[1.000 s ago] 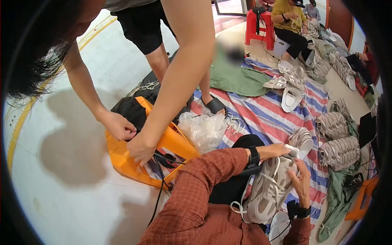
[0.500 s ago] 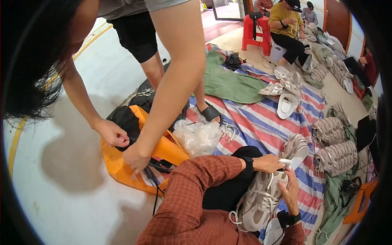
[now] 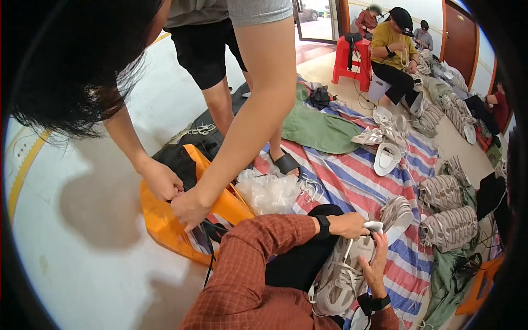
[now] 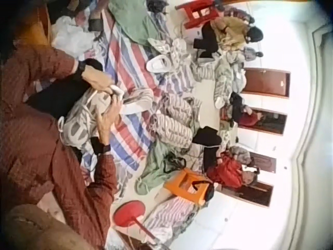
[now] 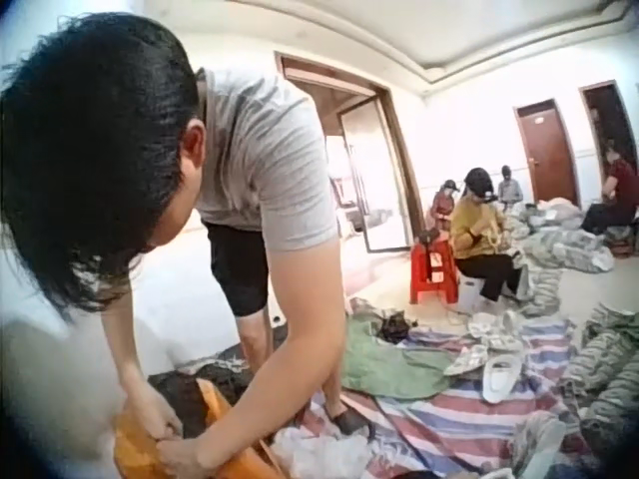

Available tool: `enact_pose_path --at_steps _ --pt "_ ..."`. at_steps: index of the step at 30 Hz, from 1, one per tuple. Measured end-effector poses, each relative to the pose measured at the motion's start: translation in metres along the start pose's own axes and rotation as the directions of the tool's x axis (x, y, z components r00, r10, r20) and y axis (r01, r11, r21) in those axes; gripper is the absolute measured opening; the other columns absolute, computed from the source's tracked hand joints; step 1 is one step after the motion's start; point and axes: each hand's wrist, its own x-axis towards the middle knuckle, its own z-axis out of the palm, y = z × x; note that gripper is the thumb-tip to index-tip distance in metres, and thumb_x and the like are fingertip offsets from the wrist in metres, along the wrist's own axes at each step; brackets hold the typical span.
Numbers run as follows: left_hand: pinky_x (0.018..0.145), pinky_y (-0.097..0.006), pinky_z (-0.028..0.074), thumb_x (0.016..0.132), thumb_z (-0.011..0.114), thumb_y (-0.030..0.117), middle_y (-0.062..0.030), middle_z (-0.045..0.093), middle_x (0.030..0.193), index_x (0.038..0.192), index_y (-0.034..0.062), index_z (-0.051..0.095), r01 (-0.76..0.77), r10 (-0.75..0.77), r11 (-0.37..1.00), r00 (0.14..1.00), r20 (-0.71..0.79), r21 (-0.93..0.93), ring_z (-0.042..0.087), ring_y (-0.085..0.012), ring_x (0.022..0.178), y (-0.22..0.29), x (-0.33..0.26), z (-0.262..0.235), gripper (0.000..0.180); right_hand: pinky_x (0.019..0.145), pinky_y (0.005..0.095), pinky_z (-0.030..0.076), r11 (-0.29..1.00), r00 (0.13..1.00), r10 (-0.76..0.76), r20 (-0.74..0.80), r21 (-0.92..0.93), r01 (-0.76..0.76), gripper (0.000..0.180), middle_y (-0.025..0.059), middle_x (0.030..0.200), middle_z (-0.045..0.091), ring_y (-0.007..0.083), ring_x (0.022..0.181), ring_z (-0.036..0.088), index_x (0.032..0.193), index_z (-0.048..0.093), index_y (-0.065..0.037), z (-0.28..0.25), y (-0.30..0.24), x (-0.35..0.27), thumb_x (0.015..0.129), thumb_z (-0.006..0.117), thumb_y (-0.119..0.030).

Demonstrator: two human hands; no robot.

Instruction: The recorder is lacing a pair of white and tan sneakers while sitting in a large room with several other people also working on shoes.

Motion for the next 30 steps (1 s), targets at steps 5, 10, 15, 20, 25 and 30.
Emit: enact_pose_path --at_steps 5,10,15,20,25,30 --pt "0.065 -0.044 0.047 0.086 0.049 0.038 -0.0224 0.062 0.07 0.078 -0.0055 0.063 -0.077 0.083 0.996 0.988 -0.127 0.055 0.062 -0.0379 0.068 -0.007 0.002 0.006 0.047 0.107 0.0461 0.017 0.996 0.999 0.05 -0.02 0.075 -0.049 0.064 0.0191 0.135 0.035 0.0366 0.132 0.022 0.124 0.042 -0.003 0.002 0.004 -0.005 0.07 0.062 -0.033" --pt "0.073 -0.045 0.047 0.085 0.046 0.041 -0.0267 0.062 0.082 0.089 -0.0086 0.06 -0.127 0.129 0.992 0.985 -0.116 0.023 0.06 -0.0413 0.078 -0.013 0.006 0.009 0.051 0.107 0.0453 0.017 0.996 0.998 0.055 -0.03 0.065 -0.053 0.063 0.018 0.135 0.035 0.0361 0.132 0.023 0.123 0.043 -0.004 0.002 0.002 -0.006 0.069 0.06 -0.03" --pt "0.076 -0.046 0.046 0.084 0.048 0.043 -0.0294 0.059 0.088 0.094 -0.0096 0.058 -0.067 0.063 0.996 0.996 -0.065 -0.062 0.058 -0.0436 0.082 -0.015 0.005 0.013 0.055 0.107 0.0484 0.016 0.999 0.999 0.049 -0.019 -0.016 -0.05 0.066 0.0178 0.134 0.035 0.0375 0.133 0.02 0.123 0.042 -0.005 -0.003 -0.004 -0.008 0.067 0.061 -0.034" --pt "0.077 -0.045 0.045 0.085 0.048 0.044 -0.0287 0.06 0.087 0.098 -0.0071 0.058 -0.121 0.142 0.979 0.982 -0.123 0.166 0.059 -0.0418 0.083 -0.017 0.005 0.013 0.054 0.106 0.0494 0.016 0.998 0.999 0.034 0.004 -0.048 -0.034 0.066 0.0175 0.133 0.035 0.0382 0.133 0.019 0.123 0.042 -0.005 -0.003 -0.005 -0.006 0.067 0.061 -0.034" --pt "0.068 -0.047 0.047 0.084 0.051 0.047 -0.0246 0.061 0.077 0.094 -0.0058 0.058 -0.017 0.022 0.997 0.998 -0.065 0.075 0.06 -0.0402 0.074 -0.021 0.006 0.008 0.054 0.107 0.0476 0.017 0.998 0.998 0.066 0.007 -0.013 -0.066 0.065 0.0172 0.133 0.035 0.0375 0.132 0.021 0.124 0.042 -0.005 0.002 -0.001 0.003 0.067 0.061 -0.032" --pt "0.065 -0.039 0.047 0.084 0.056 0.038 -0.0161 0.063 0.078 0.1 0.0011 0.058 -0.029 0.034 0.994 0.998 0.049 -0.108 0.061 -0.0279 0.071 -0.028 0.005 0.002 0.041 0.108 0.0425 0.019 0.99 0.999 0.047 0.027 0.13 -0.051 0.07 0.0172 0.138 0.032 0.0321 0.131 0.025 0.131 0.039 -0.006 -0.013 0.007 -0.003 0.071 0.062 -0.035"
